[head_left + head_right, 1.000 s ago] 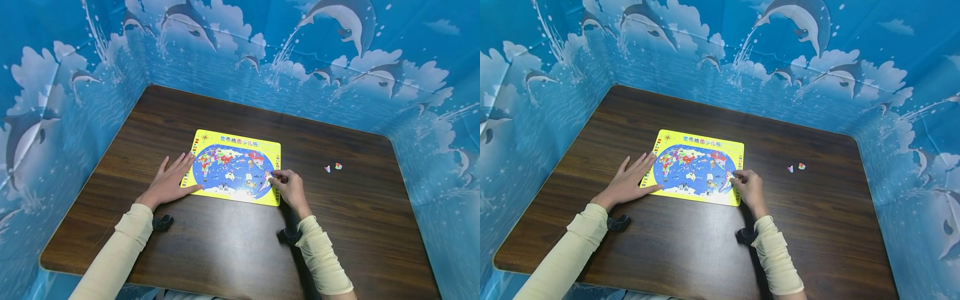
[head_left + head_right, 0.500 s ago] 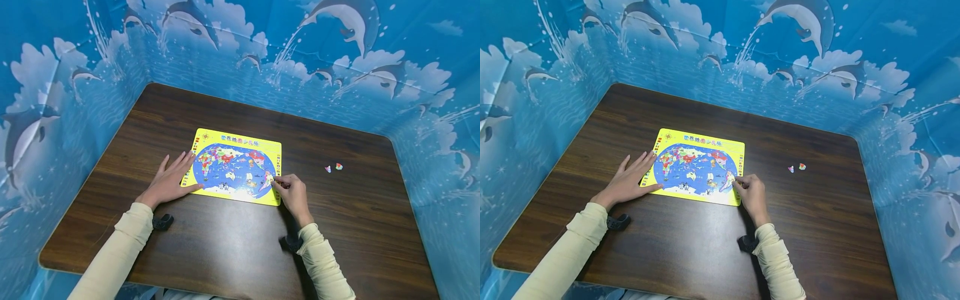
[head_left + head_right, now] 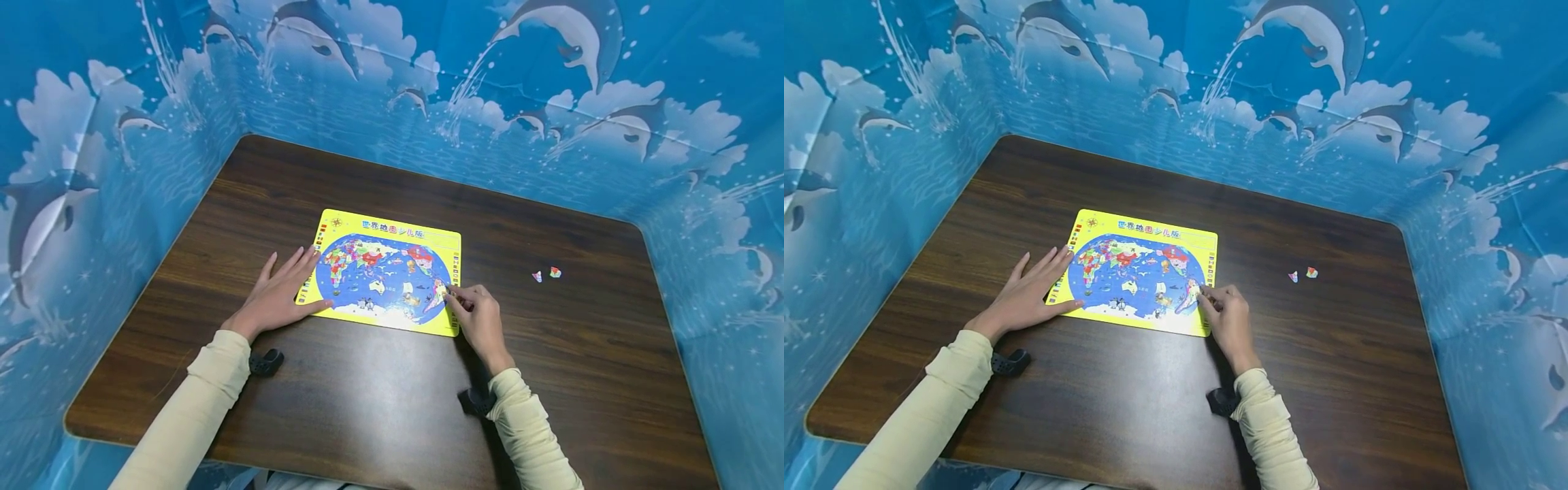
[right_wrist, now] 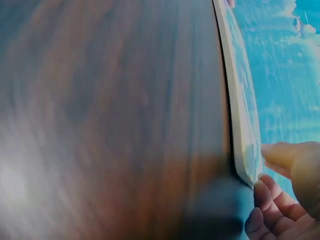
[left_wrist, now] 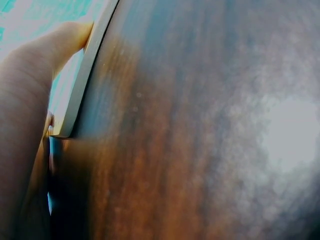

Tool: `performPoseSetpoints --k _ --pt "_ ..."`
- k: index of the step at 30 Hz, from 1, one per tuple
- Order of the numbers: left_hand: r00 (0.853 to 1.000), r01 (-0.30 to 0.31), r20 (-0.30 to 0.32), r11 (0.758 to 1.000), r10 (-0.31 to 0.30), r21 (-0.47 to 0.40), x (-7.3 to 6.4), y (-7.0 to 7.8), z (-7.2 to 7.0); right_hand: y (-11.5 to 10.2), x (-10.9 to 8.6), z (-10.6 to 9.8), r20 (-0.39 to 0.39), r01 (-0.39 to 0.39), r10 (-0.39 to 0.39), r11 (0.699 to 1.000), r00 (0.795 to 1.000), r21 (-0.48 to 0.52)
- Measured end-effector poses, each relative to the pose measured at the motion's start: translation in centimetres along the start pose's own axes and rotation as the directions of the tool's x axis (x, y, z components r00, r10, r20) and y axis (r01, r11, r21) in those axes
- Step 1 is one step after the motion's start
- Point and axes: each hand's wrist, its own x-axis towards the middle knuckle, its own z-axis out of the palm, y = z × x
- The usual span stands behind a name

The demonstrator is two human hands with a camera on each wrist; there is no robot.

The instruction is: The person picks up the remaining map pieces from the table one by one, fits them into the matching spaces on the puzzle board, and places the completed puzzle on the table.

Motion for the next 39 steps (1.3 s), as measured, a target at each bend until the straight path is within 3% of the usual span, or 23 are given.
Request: performPoseSetpoints --k 3,5,7,9,11,14,18,20,25,28,35,39 --pt "1.0 -0.001 -0.001 1.0 0.001 0.002 0.1 0.1 -0.1 1.2 0.9 -1.7 -0.079 -0.029 0.029 1.0 0.996 0.011" --pt "1.0 0.001 -0.001 1.0 -0.001 0.004 0.1 0.2 -0.2 2.5 1.9 -3.3 -0.162 -0.082 0.08 0.997 0.984 -0.005" --pt "1.0 0.005 -0.003 1.0 -0.005 0.004 0.0 0.2 -0.2 4.3 2.9 -5.0 -0.255 -0.16 0.147 0.987 0.956 -0.033" --pt "1.0 0.008 -0.007 1.0 -0.007 0.011 -0.1 0.1 -0.3 6.0 3.9 -6.7 -0.335 -0.252 0.224 0.967 0.915 -0.043" --pt "1.0 0.01 -0.01 1.0 -0.01 0.014 -0.3 0.0 -0.4 7.7 4.6 -8.3 -0.374 -0.34 0.304 0.94 0.876 -0.032" --pt "1.0 0.007 -0.01 1.0 -0.006 0.018 -0.7 -0.3 -0.5 9.7 5.0 -9.9 -0.341 -0.437 0.404 0.899 0.849 -0.024" --pt "1.0 -0.003 -0.004 1.0 0.003 0.015 -1.1 -0.5 -0.4 11.5 4.6 -10.5 -0.223 -0.494 0.468 0.866 0.855 -0.075" --pt "1.0 -0.005 0.001 1.0 0.005 0.014 -1.3 -0.5 -0.3 11.9 4.4 -10.3 -0.201 -0.516 0.494 0.853 0.846 -0.075" --pt "1.0 -0.007 0.01 1.0 0.007 0.0 -1.4 -0.3 -0.1 12.2 4.4 -10.2 -0.249 -0.572 0.552 0.82 0.796 -0.01" --pt "1.0 -0.005 0.005 1.0 0.005 -0.003 -1.5 -0.2 0.0 12.1 4.7 -10.4 -0.259 -0.589 0.575 0.807 0.776 0.028" --pt "1.0 -0.005 -0.01 1.0 0.005 -0.005 -1.1 -0.2 -0.3 11.9 5.4 -11.1 -0.258 -0.615 0.617 0.782 0.744 0.097" --pt "1.0 -0.007 -0.007 1.0 0.007 -0.002 -0.8 -0.1 -0.5 12.1 5.4 -11.2 -0.278 -0.595 0.606 0.793 0.746 0.131"
